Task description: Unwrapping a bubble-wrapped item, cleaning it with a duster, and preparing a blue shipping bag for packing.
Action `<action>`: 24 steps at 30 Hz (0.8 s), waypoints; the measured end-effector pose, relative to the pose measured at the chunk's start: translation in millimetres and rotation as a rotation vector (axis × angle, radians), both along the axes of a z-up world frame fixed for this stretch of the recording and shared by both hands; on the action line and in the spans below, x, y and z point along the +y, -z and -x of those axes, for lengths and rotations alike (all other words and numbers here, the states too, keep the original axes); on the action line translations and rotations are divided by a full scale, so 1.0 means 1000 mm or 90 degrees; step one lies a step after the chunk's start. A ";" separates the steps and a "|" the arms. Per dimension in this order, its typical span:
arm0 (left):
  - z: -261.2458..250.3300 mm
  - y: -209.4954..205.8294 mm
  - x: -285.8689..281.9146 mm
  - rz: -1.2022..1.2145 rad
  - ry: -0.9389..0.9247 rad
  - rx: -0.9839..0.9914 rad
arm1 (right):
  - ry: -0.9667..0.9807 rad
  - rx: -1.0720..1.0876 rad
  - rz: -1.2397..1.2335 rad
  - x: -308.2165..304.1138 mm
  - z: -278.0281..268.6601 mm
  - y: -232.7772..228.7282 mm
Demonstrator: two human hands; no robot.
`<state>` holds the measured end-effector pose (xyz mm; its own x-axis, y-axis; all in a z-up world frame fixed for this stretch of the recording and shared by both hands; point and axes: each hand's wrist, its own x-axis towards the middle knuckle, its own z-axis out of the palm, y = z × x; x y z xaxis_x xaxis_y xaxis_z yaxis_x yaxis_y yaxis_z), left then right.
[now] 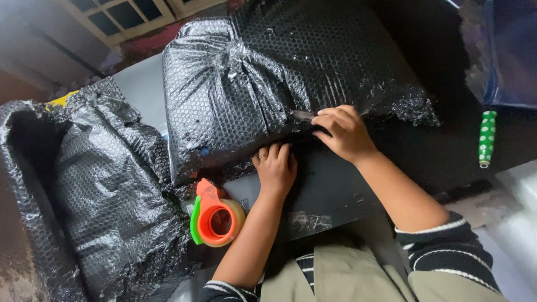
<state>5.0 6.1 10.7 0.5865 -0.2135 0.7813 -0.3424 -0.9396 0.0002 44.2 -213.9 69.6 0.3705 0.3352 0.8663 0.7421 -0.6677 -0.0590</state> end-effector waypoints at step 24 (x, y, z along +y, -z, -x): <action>-0.067 0.003 -0.014 -0.063 0.149 -0.129 | -0.054 -0.010 -0.123 -0.005 -0.003 0.043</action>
